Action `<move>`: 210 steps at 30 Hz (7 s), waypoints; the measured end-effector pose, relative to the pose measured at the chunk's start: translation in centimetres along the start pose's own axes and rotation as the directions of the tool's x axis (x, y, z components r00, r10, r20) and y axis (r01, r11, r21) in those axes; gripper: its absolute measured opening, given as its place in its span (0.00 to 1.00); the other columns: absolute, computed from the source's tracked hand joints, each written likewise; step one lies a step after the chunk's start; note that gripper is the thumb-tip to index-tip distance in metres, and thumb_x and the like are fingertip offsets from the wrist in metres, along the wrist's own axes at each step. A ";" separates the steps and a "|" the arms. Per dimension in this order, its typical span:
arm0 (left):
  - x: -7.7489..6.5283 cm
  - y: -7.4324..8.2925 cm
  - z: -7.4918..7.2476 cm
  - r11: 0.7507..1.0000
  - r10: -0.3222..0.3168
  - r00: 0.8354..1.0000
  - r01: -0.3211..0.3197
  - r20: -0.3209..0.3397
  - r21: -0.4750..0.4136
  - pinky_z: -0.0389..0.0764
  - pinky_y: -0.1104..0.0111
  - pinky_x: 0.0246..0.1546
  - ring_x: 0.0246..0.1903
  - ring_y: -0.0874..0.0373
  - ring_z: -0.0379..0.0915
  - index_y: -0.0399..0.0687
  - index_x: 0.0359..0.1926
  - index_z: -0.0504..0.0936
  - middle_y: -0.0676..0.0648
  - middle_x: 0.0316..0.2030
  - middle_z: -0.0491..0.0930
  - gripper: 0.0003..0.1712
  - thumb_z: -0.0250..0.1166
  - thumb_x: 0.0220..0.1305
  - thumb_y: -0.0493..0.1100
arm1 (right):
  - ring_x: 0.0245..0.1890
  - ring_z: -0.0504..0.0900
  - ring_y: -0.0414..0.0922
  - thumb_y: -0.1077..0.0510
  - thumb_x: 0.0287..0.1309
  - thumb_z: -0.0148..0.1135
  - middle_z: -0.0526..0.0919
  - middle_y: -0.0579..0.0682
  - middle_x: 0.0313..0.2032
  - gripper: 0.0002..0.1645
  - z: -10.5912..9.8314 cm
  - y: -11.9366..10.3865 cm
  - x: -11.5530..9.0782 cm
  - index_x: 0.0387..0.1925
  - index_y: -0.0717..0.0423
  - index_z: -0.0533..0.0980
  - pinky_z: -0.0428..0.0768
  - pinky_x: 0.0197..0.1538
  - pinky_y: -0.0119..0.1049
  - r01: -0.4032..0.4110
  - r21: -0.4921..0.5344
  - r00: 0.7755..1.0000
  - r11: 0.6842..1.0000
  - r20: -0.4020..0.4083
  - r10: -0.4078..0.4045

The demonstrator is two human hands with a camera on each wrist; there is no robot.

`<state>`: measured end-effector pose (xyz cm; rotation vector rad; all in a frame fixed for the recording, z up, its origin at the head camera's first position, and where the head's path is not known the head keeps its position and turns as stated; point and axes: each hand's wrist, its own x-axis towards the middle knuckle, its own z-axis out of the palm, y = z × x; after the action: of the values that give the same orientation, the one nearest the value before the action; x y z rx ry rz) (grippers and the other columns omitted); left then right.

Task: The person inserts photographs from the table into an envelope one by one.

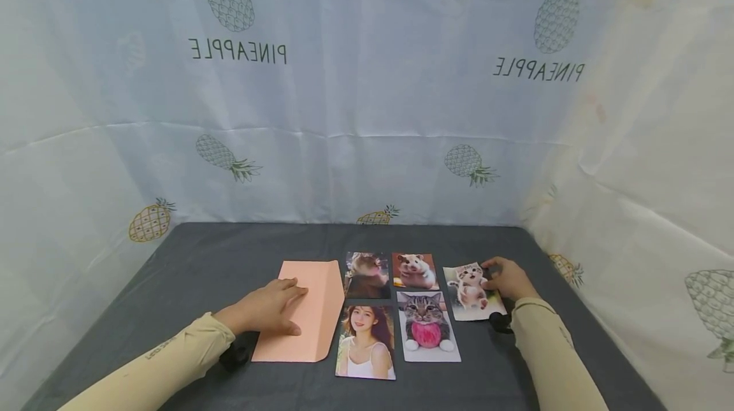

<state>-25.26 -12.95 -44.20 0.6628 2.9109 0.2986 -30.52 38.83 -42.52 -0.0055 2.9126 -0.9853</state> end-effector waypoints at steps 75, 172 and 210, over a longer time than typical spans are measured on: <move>-0.1 0.2 -0.4 1.000 0.000 1.000 0.000 0.013 0.006 0.69 0.49 0.62 0.66 0.42 0.62 0.47 0.63 0.74 0.38 0.66 0.67 0.46 0.74 0.46 0.63 | 0.40 0.80 0.49 0.67 0.45 0.73 0.80 0.56 0.38 0.24 15.8 -18.8 -2.4 0.47 0.63 0.78 0.82 0.33 0.39 0.117 0.434 0.992 0.893 -0.007 -0.127; -0.1 0.2 -0.4 1.000 -0.002 1.000 0.002 0.010 0.018 0.69 0.47 0.61 0.66 0.41 0.62 0.45 0.62 0.74 0.37 0.66 0.67 0.47 0.74 0.45 0.63 | 0.34 0.80 0.45 0.72 0.47 0.68 0.81 0.57 0.37 0.24 16.6 -20.0 -2.9 0.49 0.68 0.78 0.81 0.29 0.35 0.171 0.429 0.969 0.887 0.090 -0.231; -0.1 0.3 -0.4 1.000 0.011 1.000 -0.011 0.008 0.007 0.69 0.46 0.61 0.66 0.40 0.62 0.44 0.63 0.74 0.36 0.66 0.67 0.47 0.74 0.45 0.63 | 0.29 0.78 0.42 0.73 0.46 0.67 0.80 0.55 0.37 0.23 17.2 -20.5 -2.8 0.48 0.63 0.79 0.78 0.23 0.33 0.187 0.420 0.971 0.888 0.055 -0.231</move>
<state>-25.16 -12.82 -43.71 0.6796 2.9030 0.2857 -27.03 12.17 -43.60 -0.3457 2.5902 -1.5667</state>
